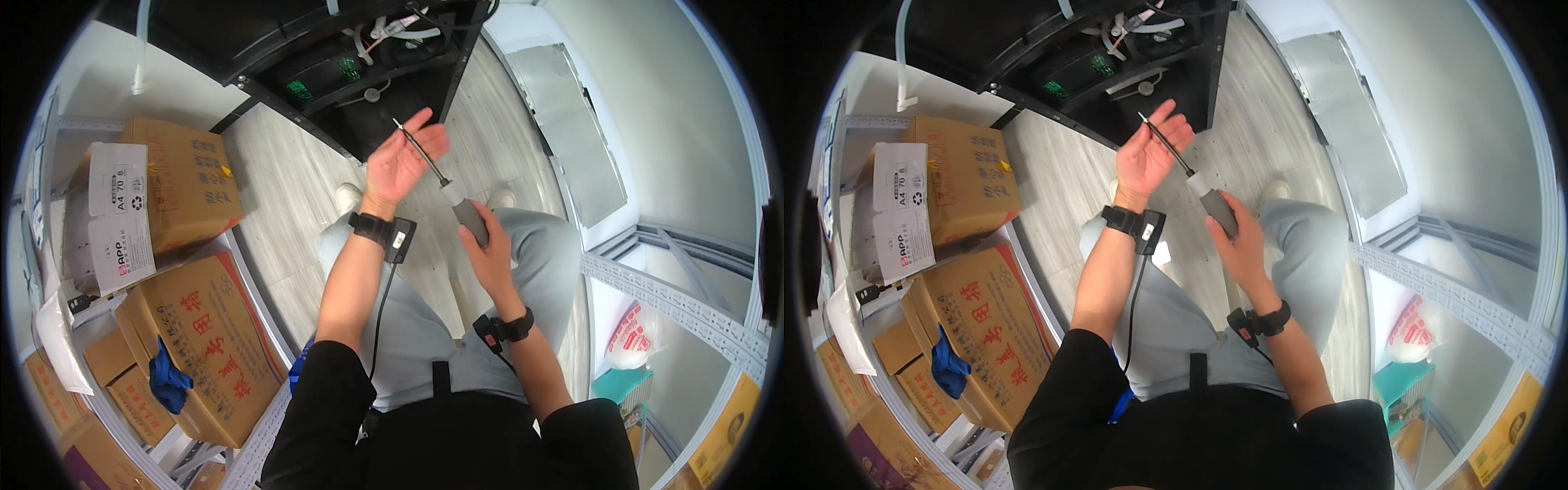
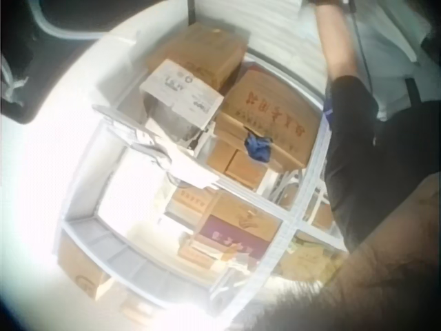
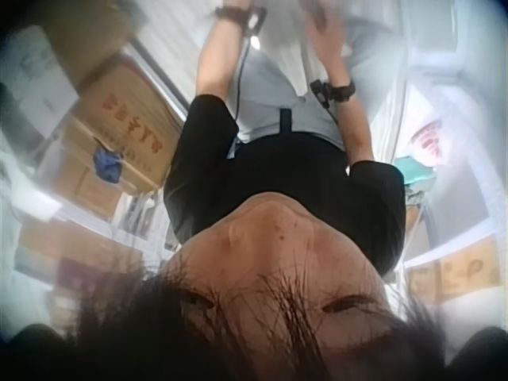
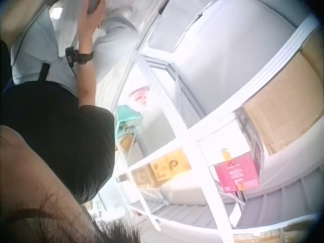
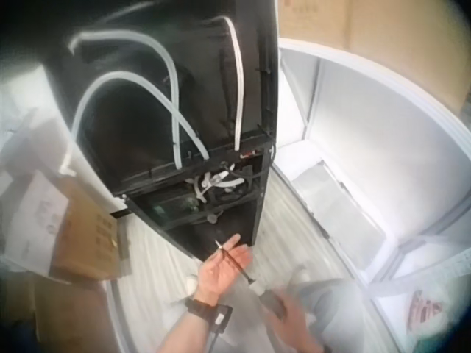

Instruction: The person uses a screwdriver to tighten screws on the back panel of a black electronic device, then attaches a metal backplate and secures it with additional screws. The person also handles internal tubing and wires during the process.

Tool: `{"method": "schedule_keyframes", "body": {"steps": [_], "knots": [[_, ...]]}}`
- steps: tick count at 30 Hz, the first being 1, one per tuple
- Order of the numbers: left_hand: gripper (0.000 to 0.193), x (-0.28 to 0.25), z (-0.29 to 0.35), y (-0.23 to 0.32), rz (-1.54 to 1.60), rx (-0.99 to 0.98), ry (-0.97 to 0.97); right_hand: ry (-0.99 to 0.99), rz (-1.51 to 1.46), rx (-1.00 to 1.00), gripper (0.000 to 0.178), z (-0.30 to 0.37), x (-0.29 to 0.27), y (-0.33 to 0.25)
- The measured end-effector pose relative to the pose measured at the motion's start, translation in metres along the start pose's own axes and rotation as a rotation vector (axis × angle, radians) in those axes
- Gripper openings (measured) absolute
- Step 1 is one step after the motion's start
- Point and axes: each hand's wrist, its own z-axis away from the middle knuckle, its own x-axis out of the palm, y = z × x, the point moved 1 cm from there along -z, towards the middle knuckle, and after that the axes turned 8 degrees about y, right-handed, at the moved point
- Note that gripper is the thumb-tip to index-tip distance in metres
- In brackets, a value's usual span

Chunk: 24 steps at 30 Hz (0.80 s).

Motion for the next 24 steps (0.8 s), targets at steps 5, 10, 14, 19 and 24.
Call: {"method": "schedule_keyframes", "body": {"steps": [5, 10, 14, 19, 24], "knots": [[0.058, 0.005, 0.002, -0.004, -0.057, -0.064, 0.019, 0.034, -0.112, 0.042, 0.042, -0.006, 0.011, -0.016], [0.061, 0.000, 0.000, -0.001, -0.212, -0.071, 0.047, 0.131, -0.051, -0.177, 0.044, -0.029, 0.016, -0.065], [0.052, 0.000, 0.002, -0.002, -0.163, -0.045, 0.071, 0.211, 0.036, -0.311, 0.044, -0.043, 0.018, -0.098], [0.052, 0.000, 0.001, 0.001, -0.117, -0.080, 0.025, 0.250, 0.125, -0.388, 0.044, -0.055, 0.017, -0.115], [0.057, 0.007, 0.000, 0.004, -0.123, -0.092, -0.017, 0.280, 0.116, -0.382, 0.040, -0.061, 0.019, -0.115]]}}
